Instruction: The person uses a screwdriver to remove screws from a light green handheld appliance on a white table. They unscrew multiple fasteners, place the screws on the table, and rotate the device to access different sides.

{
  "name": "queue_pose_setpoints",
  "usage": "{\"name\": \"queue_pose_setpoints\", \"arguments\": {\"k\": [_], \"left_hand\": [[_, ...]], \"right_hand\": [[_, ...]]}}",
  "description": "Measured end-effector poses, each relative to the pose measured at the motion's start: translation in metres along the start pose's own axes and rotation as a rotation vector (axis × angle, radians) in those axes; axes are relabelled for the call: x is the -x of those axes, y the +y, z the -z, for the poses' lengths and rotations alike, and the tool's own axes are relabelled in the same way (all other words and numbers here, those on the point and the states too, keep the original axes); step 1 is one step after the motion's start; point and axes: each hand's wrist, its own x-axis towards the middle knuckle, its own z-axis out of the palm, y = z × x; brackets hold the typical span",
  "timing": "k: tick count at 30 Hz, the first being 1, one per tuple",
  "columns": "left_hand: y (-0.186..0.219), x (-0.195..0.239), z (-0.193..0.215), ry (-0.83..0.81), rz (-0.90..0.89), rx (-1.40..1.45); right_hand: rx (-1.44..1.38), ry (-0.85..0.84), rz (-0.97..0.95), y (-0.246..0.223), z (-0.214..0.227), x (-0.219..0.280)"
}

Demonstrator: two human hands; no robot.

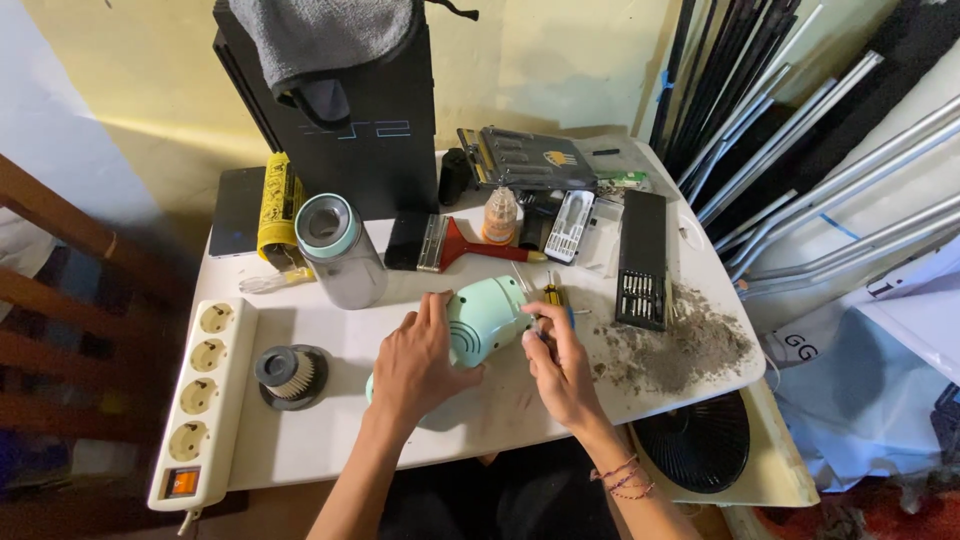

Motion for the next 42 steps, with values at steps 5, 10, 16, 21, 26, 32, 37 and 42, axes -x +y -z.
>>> {"name": "queue_pose_setpoints", "arguments": {"k": [5, 10, 16, 21, 26, 32, 37, 42], "left_hand": [[0.010, 0.001, 0.003, -0.083, 0.008, -0.050], [0.007, 0.005, -0.001, -0.088, -0.026, -0.057], [0.003, 0.005, 0.000, -0.042, -0.122, -0.051], [-0.014, 0.005, 0.005, -0.127, -0.089, 0.061], [-0.030, 0.025, 0.017, -0.152, 0.025, 0.026], [-0.053, 0.063, 0.005, 0.046, 0.121, 0.062], [-0.057, 0.069, 0.001, 0.152, 0.056, 0.171], [-0.049, 0.070, 0.013, 0.139, 0.003, 0.282]], "right_hand": [[-0.044, 0.032, -0.015, 0.007, 0.008, 0.000], [-0.059, 0.051, -0.012, -0.009, 0.010, 0.003], [-0.015, 0.041, 0.014, -0.027, 0.006, 0.003], [0.116, -0.025, 0.110, -0.034, 0.004, 0.001], [0.242, -0.021, 0.135, -0.048, -0.003, -0.004], [0.487, -0.006, 0.340, -0.067, -0.013, -0.021], [0.620, -0.037, 0.111, -0.085, -0.016, -0.026], [0.682, -0.040, 0.279, -0.082, -0.003, -0.027]]}}
